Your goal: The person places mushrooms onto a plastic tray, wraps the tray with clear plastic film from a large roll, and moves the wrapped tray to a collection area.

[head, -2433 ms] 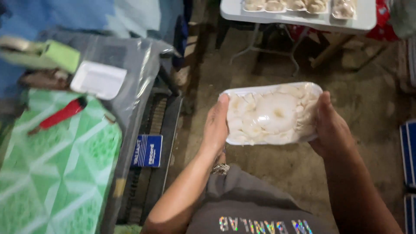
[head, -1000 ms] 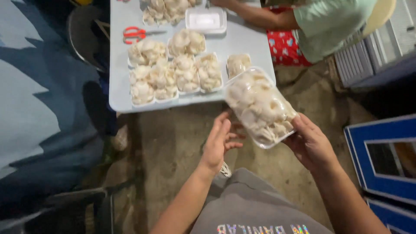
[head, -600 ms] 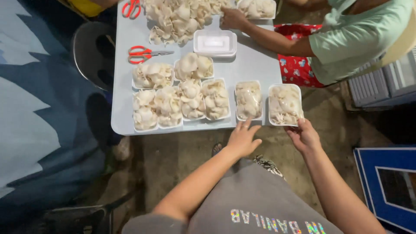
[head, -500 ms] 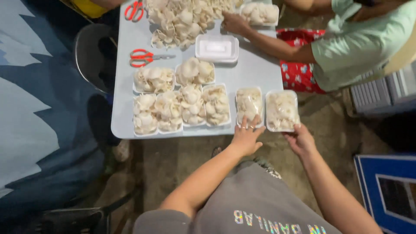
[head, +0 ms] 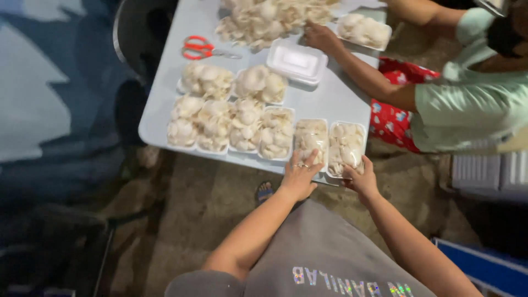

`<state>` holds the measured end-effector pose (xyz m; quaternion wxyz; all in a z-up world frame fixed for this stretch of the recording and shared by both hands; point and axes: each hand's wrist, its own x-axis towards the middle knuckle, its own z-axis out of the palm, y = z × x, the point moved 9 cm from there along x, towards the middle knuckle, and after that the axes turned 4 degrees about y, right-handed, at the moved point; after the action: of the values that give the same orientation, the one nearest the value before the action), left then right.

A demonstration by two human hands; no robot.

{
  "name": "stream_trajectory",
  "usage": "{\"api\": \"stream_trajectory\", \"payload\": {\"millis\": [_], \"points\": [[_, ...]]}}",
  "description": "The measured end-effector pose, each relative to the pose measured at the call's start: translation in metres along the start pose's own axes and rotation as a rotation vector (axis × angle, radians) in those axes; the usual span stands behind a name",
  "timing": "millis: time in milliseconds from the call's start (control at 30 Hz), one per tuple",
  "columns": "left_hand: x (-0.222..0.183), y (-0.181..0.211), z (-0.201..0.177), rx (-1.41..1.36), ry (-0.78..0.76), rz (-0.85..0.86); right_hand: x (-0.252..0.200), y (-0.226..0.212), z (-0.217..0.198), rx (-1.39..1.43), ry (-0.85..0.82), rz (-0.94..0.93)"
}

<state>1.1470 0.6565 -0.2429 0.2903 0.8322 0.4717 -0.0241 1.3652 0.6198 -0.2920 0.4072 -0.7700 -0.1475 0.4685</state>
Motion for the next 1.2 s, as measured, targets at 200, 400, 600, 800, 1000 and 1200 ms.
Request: {"api": "stream_trajectory", "payload": {"millis": [200, 400, 600, 800, 1000, 1200], "points": [[-0.040, -0.011, -0.018, -0.172, 0.471, 0.177, -0.003, -0.076, -0.020, -0.674, 0.122, -0.593], [-0.084, -0.148, 0.111, -0.636, 0.085, -0.417, -0.049, 0.003, 0.121, -0.215, -0.581, 0.051], [-0.101, -0.234, 0.130, -1.408, 0.487, -0.703, 0.003, 0.084, 0.205, -0.046, -0.507, 0.187], [-0.095, -0.293, 0.056, -2.047, 0.847, -0.854, 0.024, 0.089, 0.199, -0.196, -0.372, 0.118], [-0.041, -0.282, 0.056, -2.188, 0.776, -0.855, -0.039, 0.067, 0.224, 0.004, -0.270, 0.099], [-0.053, -0.271, 0.036, -2.069, 0.970, -1.049, -0.016, 0.060, 0.224, 0.057, -0.167, 0.032]]}}
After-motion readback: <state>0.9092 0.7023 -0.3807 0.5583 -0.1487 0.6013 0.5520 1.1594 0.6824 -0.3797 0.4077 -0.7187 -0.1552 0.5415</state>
